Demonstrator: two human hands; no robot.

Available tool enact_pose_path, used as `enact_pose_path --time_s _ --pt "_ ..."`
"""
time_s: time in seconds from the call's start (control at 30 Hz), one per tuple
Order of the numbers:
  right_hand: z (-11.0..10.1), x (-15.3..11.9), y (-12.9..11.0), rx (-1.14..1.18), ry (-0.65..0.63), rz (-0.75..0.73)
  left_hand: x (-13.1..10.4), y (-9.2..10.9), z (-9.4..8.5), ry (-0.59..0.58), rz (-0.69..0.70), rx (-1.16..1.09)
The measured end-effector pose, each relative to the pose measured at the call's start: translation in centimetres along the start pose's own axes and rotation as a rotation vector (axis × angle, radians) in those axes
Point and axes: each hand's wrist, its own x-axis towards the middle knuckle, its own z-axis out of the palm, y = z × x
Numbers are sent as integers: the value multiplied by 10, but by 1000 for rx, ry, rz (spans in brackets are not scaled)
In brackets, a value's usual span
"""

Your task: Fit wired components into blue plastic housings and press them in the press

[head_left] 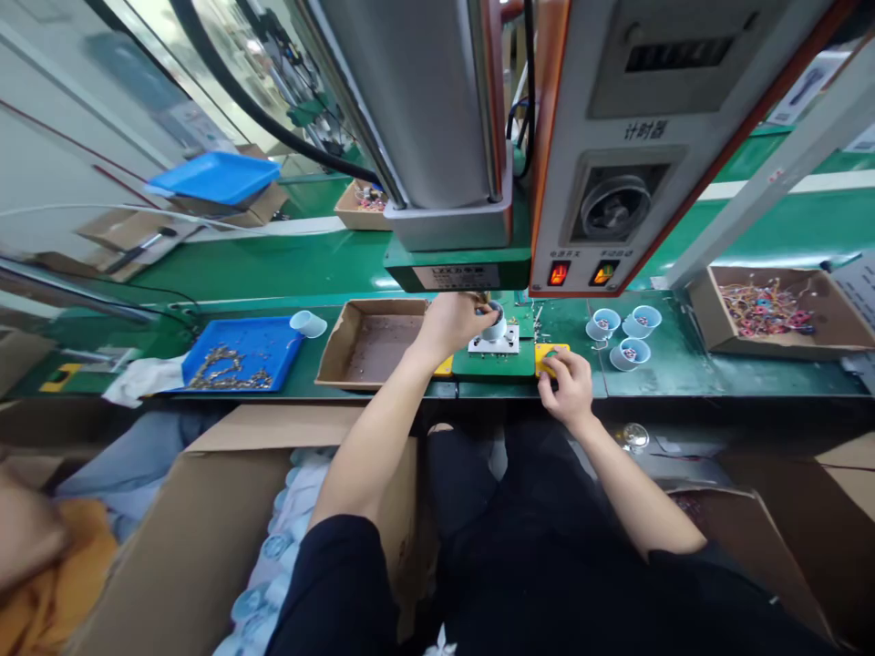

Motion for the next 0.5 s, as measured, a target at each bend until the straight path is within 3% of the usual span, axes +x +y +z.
enact_pose_path --time_s 0.17,0.5 --pt "0 -1 0 -5 -22 27 -2 -3 -2 33 -6 89" --pt "-2 4 -1 35 7 10 -4 5 -2 -6 19 -1"
